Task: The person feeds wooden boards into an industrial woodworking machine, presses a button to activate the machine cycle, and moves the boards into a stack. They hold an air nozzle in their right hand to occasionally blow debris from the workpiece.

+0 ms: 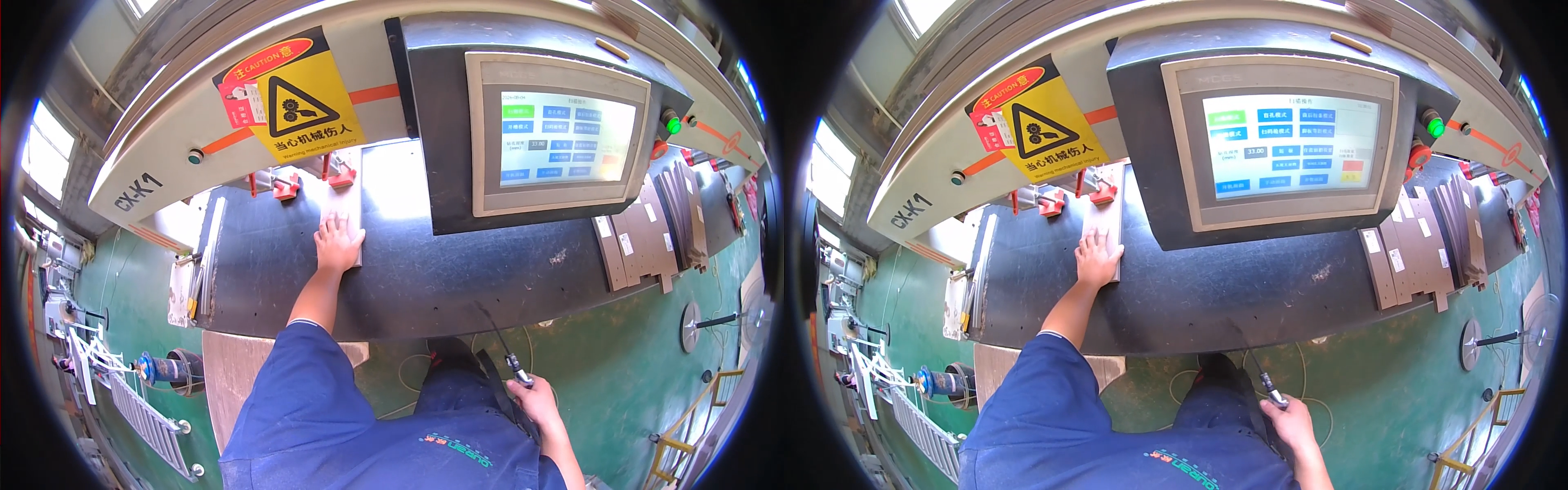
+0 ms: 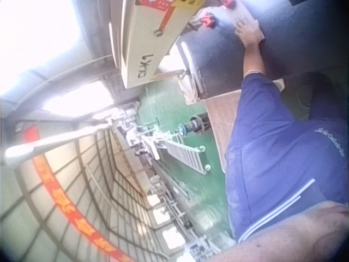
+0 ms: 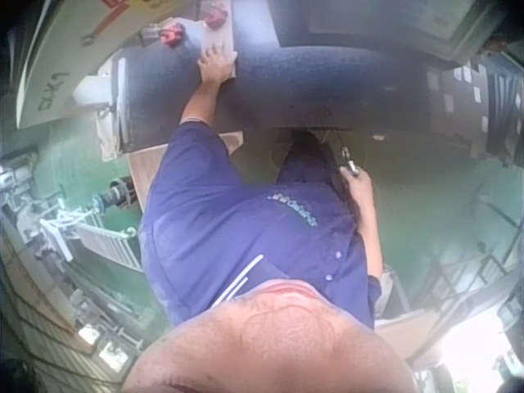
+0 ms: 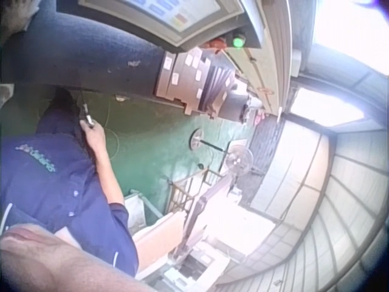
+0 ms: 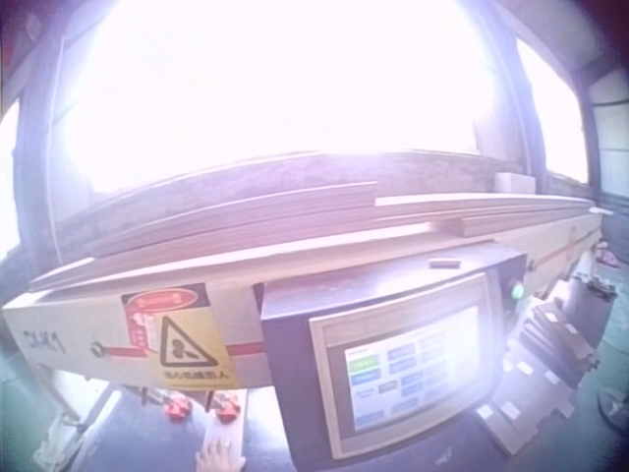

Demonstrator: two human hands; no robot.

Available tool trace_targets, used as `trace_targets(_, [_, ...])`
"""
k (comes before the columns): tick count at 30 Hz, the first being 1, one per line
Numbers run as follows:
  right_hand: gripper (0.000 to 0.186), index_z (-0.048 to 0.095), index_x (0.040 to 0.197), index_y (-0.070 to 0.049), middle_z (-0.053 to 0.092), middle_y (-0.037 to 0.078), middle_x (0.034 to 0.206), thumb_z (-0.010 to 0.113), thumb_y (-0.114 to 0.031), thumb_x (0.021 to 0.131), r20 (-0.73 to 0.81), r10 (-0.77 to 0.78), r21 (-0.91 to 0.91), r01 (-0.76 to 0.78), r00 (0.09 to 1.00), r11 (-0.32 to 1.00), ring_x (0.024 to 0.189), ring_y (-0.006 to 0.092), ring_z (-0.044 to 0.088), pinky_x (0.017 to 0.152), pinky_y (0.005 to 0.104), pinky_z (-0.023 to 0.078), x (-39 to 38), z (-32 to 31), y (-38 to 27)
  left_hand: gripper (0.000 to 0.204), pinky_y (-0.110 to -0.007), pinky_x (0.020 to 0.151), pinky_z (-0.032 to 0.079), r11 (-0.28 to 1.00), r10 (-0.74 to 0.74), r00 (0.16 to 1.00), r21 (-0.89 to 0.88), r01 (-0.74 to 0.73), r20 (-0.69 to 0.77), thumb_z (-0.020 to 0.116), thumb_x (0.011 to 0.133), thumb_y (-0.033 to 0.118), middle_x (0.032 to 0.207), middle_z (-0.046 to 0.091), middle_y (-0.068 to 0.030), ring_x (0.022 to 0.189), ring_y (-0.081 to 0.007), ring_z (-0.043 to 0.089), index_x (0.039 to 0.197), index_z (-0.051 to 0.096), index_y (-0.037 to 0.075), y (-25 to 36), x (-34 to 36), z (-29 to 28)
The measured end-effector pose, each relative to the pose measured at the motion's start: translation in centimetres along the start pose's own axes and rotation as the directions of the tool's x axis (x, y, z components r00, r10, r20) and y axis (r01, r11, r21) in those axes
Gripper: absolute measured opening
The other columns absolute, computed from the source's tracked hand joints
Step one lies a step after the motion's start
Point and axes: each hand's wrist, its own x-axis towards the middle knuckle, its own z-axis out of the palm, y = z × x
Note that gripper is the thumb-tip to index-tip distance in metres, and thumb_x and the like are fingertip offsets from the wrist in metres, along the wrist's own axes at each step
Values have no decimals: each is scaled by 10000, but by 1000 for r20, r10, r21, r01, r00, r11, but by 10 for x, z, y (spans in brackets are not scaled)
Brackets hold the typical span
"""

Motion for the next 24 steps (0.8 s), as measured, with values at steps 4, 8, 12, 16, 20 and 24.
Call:
trace_targets(4, [233,602,742,-43,523,-26,567,705,-201,879,-4,-23,161,23,1000,987,523,76,476,517,270,383,-5,-6,-7,714,-511,1105,278,1000,4,1000,-2,-4,6,513,917,535,1537,330,-171,1404,-342,295,1487,368,128,2,0,-3])
trace_targets(8, [244,587,733,-45,530,-23,570,705,-200,880,9,-19,132,17,1000,991,520,81,478,518,274,388,-5,-7,-5,715,-510,1103,281,1000,9,1000,13,-9,-2,518,914,530,1534,334,-170,1402,-341,298,1485,367,126,0,0,0])
trace_targets(12, [254,573,721,-49,527,-25,569,706,-195,880,9,-10,132,9,1000,991,521,79,476,516,275,386,-7,-9,-7,716,-513,1099,285,1000,4,1000,4,-4,-7,527,910,521,1528,338,-172,1399,-347,298,1482,365,121,0,0,1])
trace_targets(16, [257,623,776,-41,596,18,618,716,-262,867,11,-25,57,24,1000,998,577,123,557,579,297,440,-6,-10,-1,720,-514,1098,286,1000,9,1000,-3,-9,-9,532,907,519,1523,342,-177,1396,-351,301,1479,364,117,1,0,-1])
trace_targets(20, [329,698,928,-35,709,121,795,723,-353,847,51,-37,-203,47,998,978,753,242,675,739,348,500,-12,-3,-17,722,-517,1096,287,1000,10,1000,-5,-10,-12,538,902,523,1520,344,-181,1394,-350,304,1473,369,115,-1,1,3])
trace_targets(24, [337,697,929,-34,704,135,807,721,-360,846,70,-11,-117,19,997,993,773,271,672,756,363,497,-9,0,-6,726,-523,1101,281,1000,19,999,-15,-19,-33,545,896,527,1519,344,-185,1397,-356,300,1468,374,114,-4,1,10])
